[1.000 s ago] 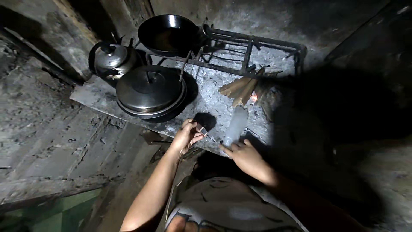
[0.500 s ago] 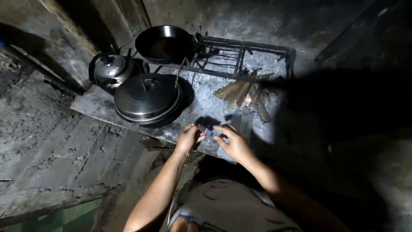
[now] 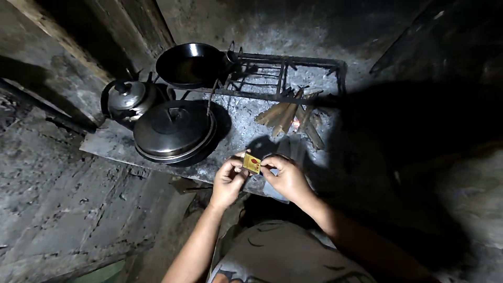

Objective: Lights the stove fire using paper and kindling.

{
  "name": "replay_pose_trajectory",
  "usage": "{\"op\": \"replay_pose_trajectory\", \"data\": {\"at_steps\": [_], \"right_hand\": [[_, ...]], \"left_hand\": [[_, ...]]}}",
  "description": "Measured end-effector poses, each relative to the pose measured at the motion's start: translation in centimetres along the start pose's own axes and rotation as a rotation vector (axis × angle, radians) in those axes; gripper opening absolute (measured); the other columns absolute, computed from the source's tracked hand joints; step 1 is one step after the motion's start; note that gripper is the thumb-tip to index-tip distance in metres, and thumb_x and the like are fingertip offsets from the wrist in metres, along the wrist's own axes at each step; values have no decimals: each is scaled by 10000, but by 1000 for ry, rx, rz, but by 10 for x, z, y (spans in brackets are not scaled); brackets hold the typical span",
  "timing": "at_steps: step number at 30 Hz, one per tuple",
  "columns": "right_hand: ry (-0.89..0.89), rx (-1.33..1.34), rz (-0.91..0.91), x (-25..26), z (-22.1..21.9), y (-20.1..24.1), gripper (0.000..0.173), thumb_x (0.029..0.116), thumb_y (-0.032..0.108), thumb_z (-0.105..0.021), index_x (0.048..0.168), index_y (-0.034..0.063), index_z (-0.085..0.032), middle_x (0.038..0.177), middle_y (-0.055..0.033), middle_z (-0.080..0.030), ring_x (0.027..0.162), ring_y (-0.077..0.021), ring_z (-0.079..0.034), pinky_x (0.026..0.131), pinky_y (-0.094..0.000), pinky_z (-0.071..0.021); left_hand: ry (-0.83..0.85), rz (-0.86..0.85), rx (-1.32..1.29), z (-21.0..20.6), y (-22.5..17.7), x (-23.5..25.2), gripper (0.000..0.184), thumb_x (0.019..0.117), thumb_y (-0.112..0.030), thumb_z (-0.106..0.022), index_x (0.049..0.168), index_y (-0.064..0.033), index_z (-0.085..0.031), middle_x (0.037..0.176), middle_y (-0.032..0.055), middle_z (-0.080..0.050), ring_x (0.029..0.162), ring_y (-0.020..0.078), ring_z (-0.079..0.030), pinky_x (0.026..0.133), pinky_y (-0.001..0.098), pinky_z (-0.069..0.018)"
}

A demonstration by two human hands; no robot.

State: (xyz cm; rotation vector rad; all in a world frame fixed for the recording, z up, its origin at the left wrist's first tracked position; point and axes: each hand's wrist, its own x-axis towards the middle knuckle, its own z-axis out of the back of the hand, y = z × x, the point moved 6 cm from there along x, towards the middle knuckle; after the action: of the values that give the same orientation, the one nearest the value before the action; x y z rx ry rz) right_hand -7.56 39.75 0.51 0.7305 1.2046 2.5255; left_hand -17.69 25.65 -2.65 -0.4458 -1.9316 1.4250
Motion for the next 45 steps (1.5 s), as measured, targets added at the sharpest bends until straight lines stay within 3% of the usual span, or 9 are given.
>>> {"op": "replay_pose_trajectory", "data": {"at_steps": [3, 8, 12, 21, 27, 30, 37, 42, 45], "right_hand": [[15, -93, 25, 6, 1, 14, 101, 900, 72, -689, 944, 14, -760, 1001, -129, -741, 882, -185, -733, 824, -329, -618], [32, -184, 193, 14, -3, 39, 109, 922, 61, -648, 904, 11, -743, 951, -119, -715, 832, -206, -712, 749, -343, -613], [53, -237, 267, 17, -1, 51, 99, 926, 62, -650, 906, 12, -733, 958, -126, -695, 809, -207, -704, 717, -329, -611], [-121, -143, 385, 21, 24, 75, 95, 919, 45, -674, 907, 15, -764, 918, -116, -696, 769, -139, -675, 678, -241, -584], [-33, -336, 431, 30, 22, 61, 125, 940, 86, -633, 883, 31, -729, 920, -106, -667, 801, -198, -672, 705, -312, -591], [92, -256, 340, 23, 21, 46, 115, 945, 108, -682, 946, 12, -745, 971, -124, -696, 823, -211, -704, 725, -336, -611], [67, -247, 347, 5, 15, 42, 127, 930, 73, -637, 862, 24, -733, 854, -101, -686, 730, -177, -676, 660, -279, -583], [104, -207, 345, 1, 11, 32, 111, 902, 58, -636, 839, 18, -717, 847, -106, -668, 721, -166, -661, 652, -260, -577], [130, -315, 344, -3, 10, 32, 103, 891, 81, -630, 820, 39, -693, 850, -100, -663, 704, -185, -663, 617, -284, -571]], "left_hand": [[19, -165, 103, -3, -17, -3, 157, 913, -40, -658, 996, -164, -707, 1357, 2, -646, 1133, 120, -674, 897, 317, -610], [-34, -233, 29, 7, -25, -9, 184, 940, -130, -691, 1060, -261, -739, 1370, -71, -643, 1135, 84, -672, 887, 265, -602], [-22, -250, -22, 12, -26, -8, 186, 953, -171, -688, 1103, -267, -739, 1364, -61, -649, 1187, 105, -657, 911, 263, -595], [43, -465, 18, 1, -64, 9, 161, 967, -197, -692, 1115, -251, -725, 1403, -75, -617, 1274, 147, -612, 1039, 331, -551], [47, -341, 41, -4, -48, 20, 154, 975, -218, -676, 1115, -282, -687, 1287, -101, -655, 1117, 69, -673, 884, 279, -609], [101, -237, -43, -3, -35, 14, 209, 943, -141, -698, 1115, -259, -720, 1348, -63, -642, 1095, 83, -685, 856, 249, -615], [244, -131, -146, -1, -38, 7, 321, 933, -61, -693, 1191, -244, -639, 1260, -27, -684, 1028, 111, -724, 803, 270, -640], [165, -66, -149, -4, -29, -6, 329, 949, -79, -682, 1216, -262, -622, 1266, -30, -683, 1023, 114, -728, 813, 285, -646], [106, -75, -50, -8, -22, -14, 293, 967, -116, -657, 1200, -282, -594, 1273, -71, -663, 1116, 89, -680, 894, 270, -607]]}}
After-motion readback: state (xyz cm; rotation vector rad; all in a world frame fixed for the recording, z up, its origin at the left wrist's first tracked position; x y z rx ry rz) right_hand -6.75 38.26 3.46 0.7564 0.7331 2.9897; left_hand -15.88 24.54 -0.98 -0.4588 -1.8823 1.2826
